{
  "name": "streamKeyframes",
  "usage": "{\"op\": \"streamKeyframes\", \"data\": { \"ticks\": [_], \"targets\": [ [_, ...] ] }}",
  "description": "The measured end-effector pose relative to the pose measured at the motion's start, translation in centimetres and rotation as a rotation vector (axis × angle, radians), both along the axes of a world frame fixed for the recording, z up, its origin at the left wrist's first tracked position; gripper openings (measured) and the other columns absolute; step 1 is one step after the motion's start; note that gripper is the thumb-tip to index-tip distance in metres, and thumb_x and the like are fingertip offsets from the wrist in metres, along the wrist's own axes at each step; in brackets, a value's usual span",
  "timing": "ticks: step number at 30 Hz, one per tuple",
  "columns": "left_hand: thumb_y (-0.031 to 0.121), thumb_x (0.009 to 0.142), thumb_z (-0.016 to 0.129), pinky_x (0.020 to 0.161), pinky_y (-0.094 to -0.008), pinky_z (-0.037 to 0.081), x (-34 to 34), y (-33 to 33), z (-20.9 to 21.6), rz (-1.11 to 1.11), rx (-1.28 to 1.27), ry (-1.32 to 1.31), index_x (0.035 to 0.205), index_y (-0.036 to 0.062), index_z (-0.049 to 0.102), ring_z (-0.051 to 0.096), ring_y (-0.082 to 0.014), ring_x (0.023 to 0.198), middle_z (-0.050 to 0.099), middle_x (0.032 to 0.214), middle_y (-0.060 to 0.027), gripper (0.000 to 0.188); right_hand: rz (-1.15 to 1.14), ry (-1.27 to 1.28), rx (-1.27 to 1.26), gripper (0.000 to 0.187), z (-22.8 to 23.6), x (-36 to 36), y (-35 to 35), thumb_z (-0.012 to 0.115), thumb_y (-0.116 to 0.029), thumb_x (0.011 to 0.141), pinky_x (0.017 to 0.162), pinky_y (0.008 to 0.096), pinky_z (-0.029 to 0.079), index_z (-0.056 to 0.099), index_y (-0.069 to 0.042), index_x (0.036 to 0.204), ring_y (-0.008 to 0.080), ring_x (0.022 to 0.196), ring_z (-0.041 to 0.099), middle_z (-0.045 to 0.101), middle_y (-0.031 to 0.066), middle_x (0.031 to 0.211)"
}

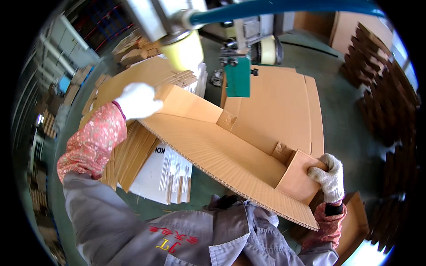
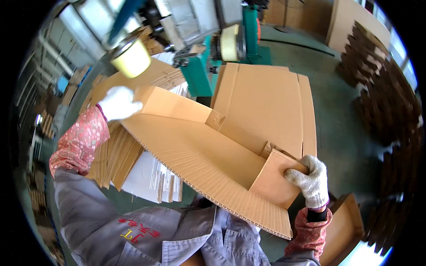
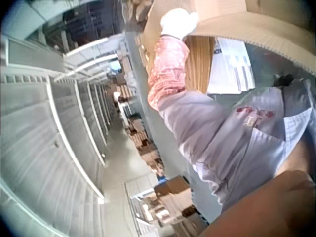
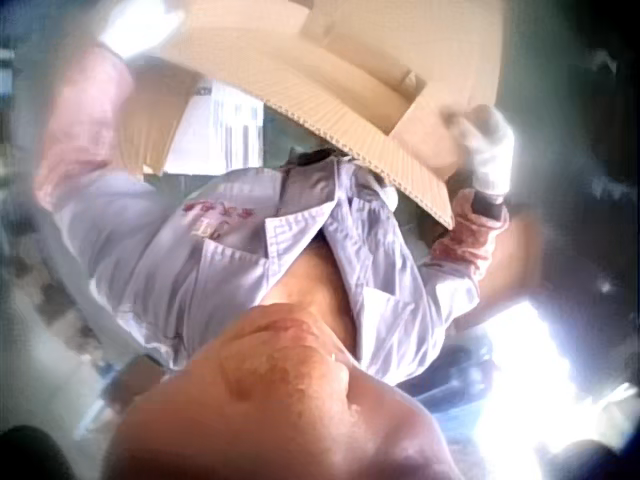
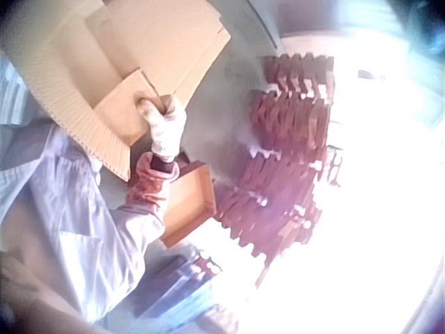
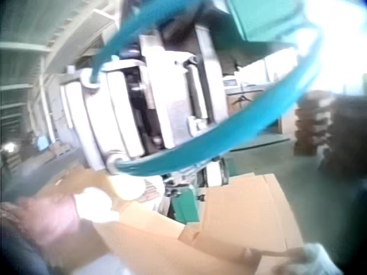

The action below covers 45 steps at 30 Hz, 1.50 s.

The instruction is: The person repeatedly picks up flat cardboard sheets, folds them into boxes, and places them under a stationary tape dispenser to seal the seams. They then move the finished boxes to a stack on the floor. The process is continuous throughout the video.

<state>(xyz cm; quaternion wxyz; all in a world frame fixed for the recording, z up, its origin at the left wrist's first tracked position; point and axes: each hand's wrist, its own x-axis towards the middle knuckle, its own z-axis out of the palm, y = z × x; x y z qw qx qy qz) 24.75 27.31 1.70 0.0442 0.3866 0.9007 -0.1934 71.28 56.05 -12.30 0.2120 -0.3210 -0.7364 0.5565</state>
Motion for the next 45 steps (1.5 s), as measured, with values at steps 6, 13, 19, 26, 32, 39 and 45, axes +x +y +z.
{"op": "streamKeyframes", "data": {
  "ticks": [6, 13, 19, 26, 32, 39, 45],
  "targets": [
    [0.060, 0.081, 0.077, 0.098, -0.0539, 0.052, 3.0, 4.9, -4.6, -0.540, -0.362, -0.447, 0.124, -0.0020, 0.066, 0.065, -0.0449, 0.115, 0.067, 0.125, -0.0277, 0.076, -0.069, -0.094, 0.168, 0.038, 0.0, 0.1, -3.3, 0.092, -0.014, 0.067, 0.069, 0.0366, 0.050, 0.068, 0.004, 0.090, 0.0173, 0.076, 0.056, 0.060, 0.0087, 0.080],
    [0.040, 0.083, 0.083, 0.109, -0.0470, 0.052, 4.6, 3.2, -2.1, -0.862, -0.616, -0.838, 0.157, 0.0030, 0.042, 0.064, -0.0389, 0.128, 0.053, 0.154, -0.0198, 0.092, -0.162, -0.251, 0.331, 0.029, 1.2, -0.6, -4.5, 0.088, -0.020, 0.079, 0.070, 0.0370, 0.053, 0.070, -0.001, 0.090, 0.0244, 0.077, 0.065, 0.065, 0.0099, 0.083],
    [0.020, 0.090, 0.077, 0.116, -0.0353, 0.045, -1.1, 11.0, -3.2, -0.741, -0.619, -1.197, 0.152, 0.0050, 0.057, 0.062, -0.0216, 0.135, 0.064, 0.149, -0.0133, 0.066, -0.378, 0.641, -0.277, 0.039, -1.9, -1.8, -2.1, 0.063, -0.035, 0.104, 0.096, 0.0322, 0.050, 0.072, 0.000, 0.118, 0.0145, 0.097, 0.064, 0.069, 0.0050, 0.094],
    [0.017, 0.073, 0.092, 0.084, -0.0353, 0.059, -1.7, 11.9, -7.4, -0.649, 0.235, -0.836, 0.112, -0.0007, 0.074, 0.071, -0.0193, 0.097, 0.075, 0.114, -0.0059, 0.047, -0.248, 0.026, 0.219, 0.067, -0.4, 1.4, -3.3, 0.083, -0.029, 0.081, 0.102, 0.0348, 0.050, 0.064, 0.001, 0.138, 0.0208, 0.113, 0.065, 0.070, 0.0116, 0.119],
    [0.010, 0.079, 0.084, 0.106, -0.0343, 0.049, -15.1, 7.7, -12.6, -0.438, 0.716, -0.813, 0.132, 0.0018, 0.063, 0.062, -0.0192, 0.117, 0.068, 0.124, -0.0041, 0.057, -0.238, 0.124, 0.093, 0.054, -1.8, 0.1, -4.0, 0.075, -0.020, 0.090, 0.103, 0.0340, 0.051, 0.064, 0.002, 0.138, 0.0209, 0.118, 0.066, 0.071, 0.0133, 0.129],
    [0.023, 0.102, 0.068, 0.111, -0.0370, 0.048, -12.4, -4.4, -10.6, -0.036, 1.366, -1.308, 0.145, 0.0029, 0.059, 0.061, -0.0200, 0.125, 0.065, 0.134, -0.0048, 0.048, -0.210, 0.543, -0.124, 0.044, 5.0, -0.6, -6.5, 0.066, -0.006, 0.093, 0.099, 0.0323, 0.051, 0.065, 0.004, 0.137, 0.0166, 0.107, 0.065, 0.070, 0.0084, 0.119],
    [0.035, 0.099, 0.065, 0.105, -0.0455, 0.054, -6.0, -18.1, -1.8, -0.089, 1.699, -1.616, 0.128, 0.0064, 0.063, 0.068, -0.0286, 0.119, 0.069, 0.130, -0.0148, 0.041, 0.070, 0.675, -0.108, 0.046, 15.1, -7.3, -7.5, 0.064, -0.006, 0.096, 0.099, 0.0334, 0.054, 0.062, 0.002, 0.141, 0.0178, 0.106, 0.067, 0.072, 0.0101, 0.117]
  ]
}}
